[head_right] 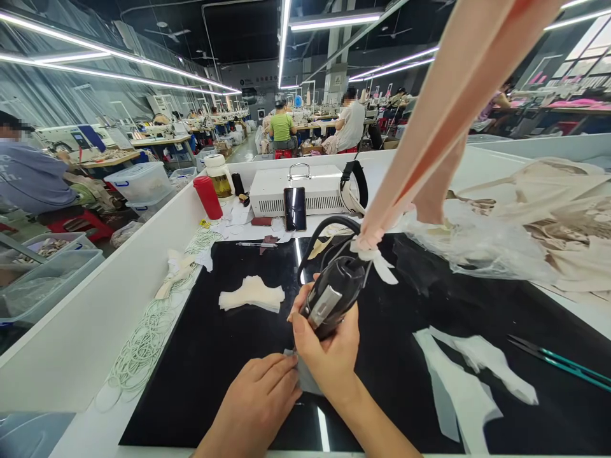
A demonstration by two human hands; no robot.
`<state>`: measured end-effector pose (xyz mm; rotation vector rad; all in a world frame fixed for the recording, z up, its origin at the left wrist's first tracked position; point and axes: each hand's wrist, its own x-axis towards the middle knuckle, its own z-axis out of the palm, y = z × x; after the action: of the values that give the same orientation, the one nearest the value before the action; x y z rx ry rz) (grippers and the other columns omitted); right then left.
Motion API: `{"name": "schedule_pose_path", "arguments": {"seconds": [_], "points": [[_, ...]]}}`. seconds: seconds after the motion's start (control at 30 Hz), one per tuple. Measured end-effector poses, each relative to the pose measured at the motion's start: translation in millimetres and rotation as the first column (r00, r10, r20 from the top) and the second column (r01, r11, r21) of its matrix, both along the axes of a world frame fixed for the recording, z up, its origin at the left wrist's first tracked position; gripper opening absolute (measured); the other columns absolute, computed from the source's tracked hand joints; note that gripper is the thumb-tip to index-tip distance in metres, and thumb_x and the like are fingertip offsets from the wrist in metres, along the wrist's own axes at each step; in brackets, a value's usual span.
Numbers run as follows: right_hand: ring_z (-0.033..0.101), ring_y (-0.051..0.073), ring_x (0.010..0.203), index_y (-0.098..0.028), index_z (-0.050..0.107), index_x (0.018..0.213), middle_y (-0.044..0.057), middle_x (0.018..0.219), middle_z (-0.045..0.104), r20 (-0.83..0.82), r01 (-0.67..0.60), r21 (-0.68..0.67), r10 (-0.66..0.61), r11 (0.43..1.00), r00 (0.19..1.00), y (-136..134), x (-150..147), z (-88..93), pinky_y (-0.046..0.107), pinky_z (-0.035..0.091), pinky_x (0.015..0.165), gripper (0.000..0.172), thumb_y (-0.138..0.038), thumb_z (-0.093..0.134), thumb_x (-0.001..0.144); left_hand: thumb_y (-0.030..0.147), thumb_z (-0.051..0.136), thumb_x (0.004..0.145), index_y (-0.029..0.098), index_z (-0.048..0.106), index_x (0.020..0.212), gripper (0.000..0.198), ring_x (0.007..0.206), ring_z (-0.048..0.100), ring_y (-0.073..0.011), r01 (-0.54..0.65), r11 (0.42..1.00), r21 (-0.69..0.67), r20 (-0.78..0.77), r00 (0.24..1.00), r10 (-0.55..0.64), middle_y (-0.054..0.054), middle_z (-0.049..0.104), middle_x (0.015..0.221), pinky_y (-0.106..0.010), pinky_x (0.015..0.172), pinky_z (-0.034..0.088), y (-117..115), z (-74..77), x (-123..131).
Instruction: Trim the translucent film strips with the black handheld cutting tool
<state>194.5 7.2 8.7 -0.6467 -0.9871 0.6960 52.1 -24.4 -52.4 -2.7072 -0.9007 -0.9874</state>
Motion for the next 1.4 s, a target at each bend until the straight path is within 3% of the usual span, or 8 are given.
{"name": "schedule_pose_path", "arguments": {"seconds": [0.2, 0.4, 0.77, 1.03, 1.2, 1.4], "points": [[0.065, 0.014, 0.066, -0.029, 0.057, 0.121, -0.002, 0.088, 0.065, 0.045, 0.041, -0.042, -0.039, 0.998, 0.998, -2.5, -0.9, 0.2, 0.030, 0.059, 0.063, 0.033, -0.025, 0.072, 0.092, 0.020, 0.043, 0.110, 0.013, 0.067, 0.097, 0.028, 0.090, 0.077, -0.0209, -0.003, 1.000, -0.003, 0.015, 1.000, 0.003, -0.005, 0.079, 0.102, -0.035, 0.065, 0.061, -0.3, -1.3, -0.5], [0.064, 0.014, 0.066, -0.029, 0.055, 0.123, -0.001, 0.089, 0.065, -0.003, 0.000, -0.028, 0.000, 1.000, 1.000, 0.6, -5.2, 0.9, 0.032, 0.057, 0.063, 0.036, -0.032, 0.074, 0.093, 0.018, 0.046, 0.109, 0.014, 0.067, 0.104, 0.022, 0.095, 0.077, -0.0210, 0.004, 1.000, -0.001, -0.008, 1.000, -0.004, -0.006, 0.079, 0.106, -0.034, 0.069, 0.061, -1.0, -2.3, -1.5], [0.064, 0.013, 0.067, -0.029, 0.055, 0.123, -0.002, 0.088, 0.065, 0.026, -0.030, -0.028, 0.031, 0.999, 0.999, 2.1, -9.0, 0.5, 0.029, 0.058, 0.062, 0.033, -0.024, 0.070, 0.094, 0.015, 0.049, 0.107, 0.013, 0.067, 0.102, 0.019, 0.096, 0.077, -0.0217, 0.009, 1.000, -0.001, -0.016, 1.000, -0.009, -0.007, 0.079, 0.107, -0.034, 0.069, 0.062, 0.4, -5.9, -2.9], [0.065, 0.015, 0.065, -0.028, 0.057, 0.121, -0.002, 0.086, 0.066, 0.051, 0.095, -0.072, -0.092, 0.993, 0.994, -17.5, 28.7, 15.8, 0.030, 0.057, 0.061, 0.034, -0.026, 0.074, 0.090, 0.018, 0.039, 0.110, 0.015, 0.069, 0.105, 0.030, 0.100, 0.076, -0.0231, 0.019, 0.999, -0.044, -0.075, 0.997, -0.022, -0.006, 0.078, 0.114, -0.036, 0.075, 0.064, -2.0, 0.3, -6.7], [0.065, 0.015, 0.066, -0.029, 0.058, 0.121, -0.002, 0.087, 0.065, 0.081, 0.107, -0.101, -0.099, 0.989, 0.992, -38.8, 51.0, 11.7, 0.032, 0.058, 0.063, 0.033, -0.031, 0.075, 0.092, 0.016, 0.036, 0.111, 0.015, 0.069, 0.110, 0.033, 0.106, 0.074, -0.0224, 0.021, 0.997, -0.072, -0.126, 0.992, -0.030, -0.005, 0.077, 0.119, -0.036, 0.082, 0.064, -3.5, 0.7, -10.0], [0.065, 0.015, 0.066, -0.028, 0.058, 0.123, -0.001, 0.086, 0.065, 0.090, 0.134, -0.081, -0.127, 0.988, 0.988, -46.5, 56.5, 6.4, 0.032, 0.057, 0.063, 0.035, -0.035, 0.074, 0.093, 0.019, 0.040, 0.111, 0.017, 0.070, 0.113, 0.031, 0.104, 0.074, -0.0220, 0.023, 0.999, -0.048, -0.107, 0.994, -0.028, -0.005, 0.077, 0.118, -0.036, 0.083, 0.064, -1.8, 4.9, -11.9]]}}
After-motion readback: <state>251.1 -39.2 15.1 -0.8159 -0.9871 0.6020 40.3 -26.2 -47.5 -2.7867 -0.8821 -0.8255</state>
